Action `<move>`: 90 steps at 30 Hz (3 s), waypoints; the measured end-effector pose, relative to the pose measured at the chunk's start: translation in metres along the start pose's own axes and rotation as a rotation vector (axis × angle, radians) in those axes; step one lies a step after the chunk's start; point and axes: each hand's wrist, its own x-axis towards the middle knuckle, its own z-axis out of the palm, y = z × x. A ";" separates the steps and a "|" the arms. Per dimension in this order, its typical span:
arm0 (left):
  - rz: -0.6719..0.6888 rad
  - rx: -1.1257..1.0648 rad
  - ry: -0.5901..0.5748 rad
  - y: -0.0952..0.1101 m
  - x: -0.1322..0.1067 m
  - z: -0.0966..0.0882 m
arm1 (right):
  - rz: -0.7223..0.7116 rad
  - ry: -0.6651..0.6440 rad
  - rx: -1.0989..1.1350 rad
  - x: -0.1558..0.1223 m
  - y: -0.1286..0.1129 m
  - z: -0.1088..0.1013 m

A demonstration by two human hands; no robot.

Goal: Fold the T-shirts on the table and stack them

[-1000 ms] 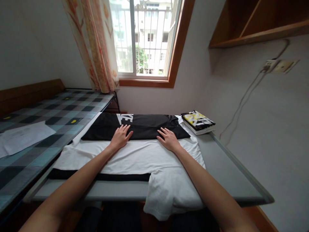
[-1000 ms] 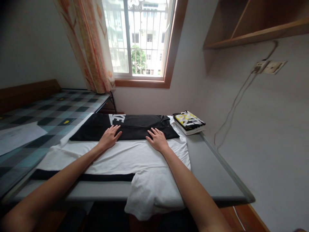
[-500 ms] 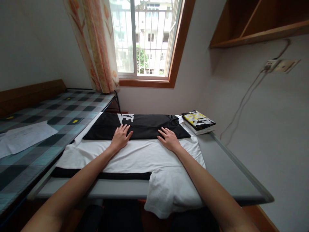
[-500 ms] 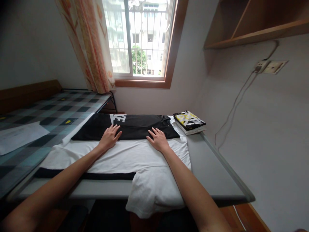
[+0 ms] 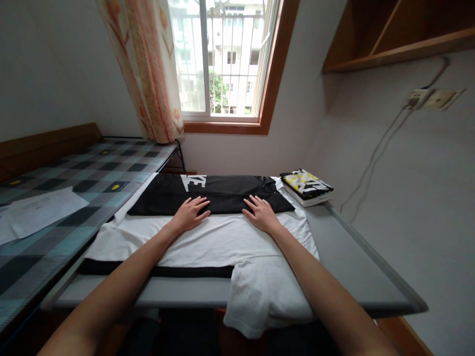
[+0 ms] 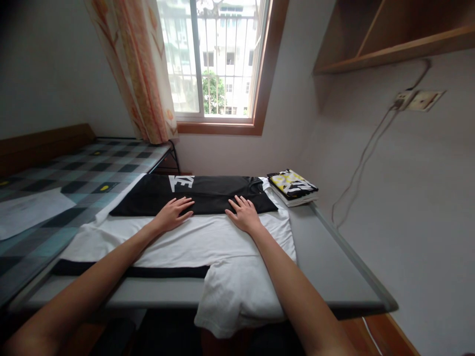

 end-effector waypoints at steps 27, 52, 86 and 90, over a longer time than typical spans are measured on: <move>-0.125 0.154 0.080 0.008 -0.005 0.007 | 0.034 -0.015 -0.112 -0.007 -0.006 -0.002; -0.467 0.255 0.267 -0.046 -0.033 -0.040 | 0.362 0.492 0.025 -0.019 0.026 -0.032; -0.774 0.444 -0.038 -0.105 -0.081 -0.083 | 0.653 0.062 -0.138 -0.026 0.069 -0.021; -0.757 0.501 -0.068 -0.107 -0.087 -0.078 | 0.629 0.045 -0.168 -0.026 0.070 -0.020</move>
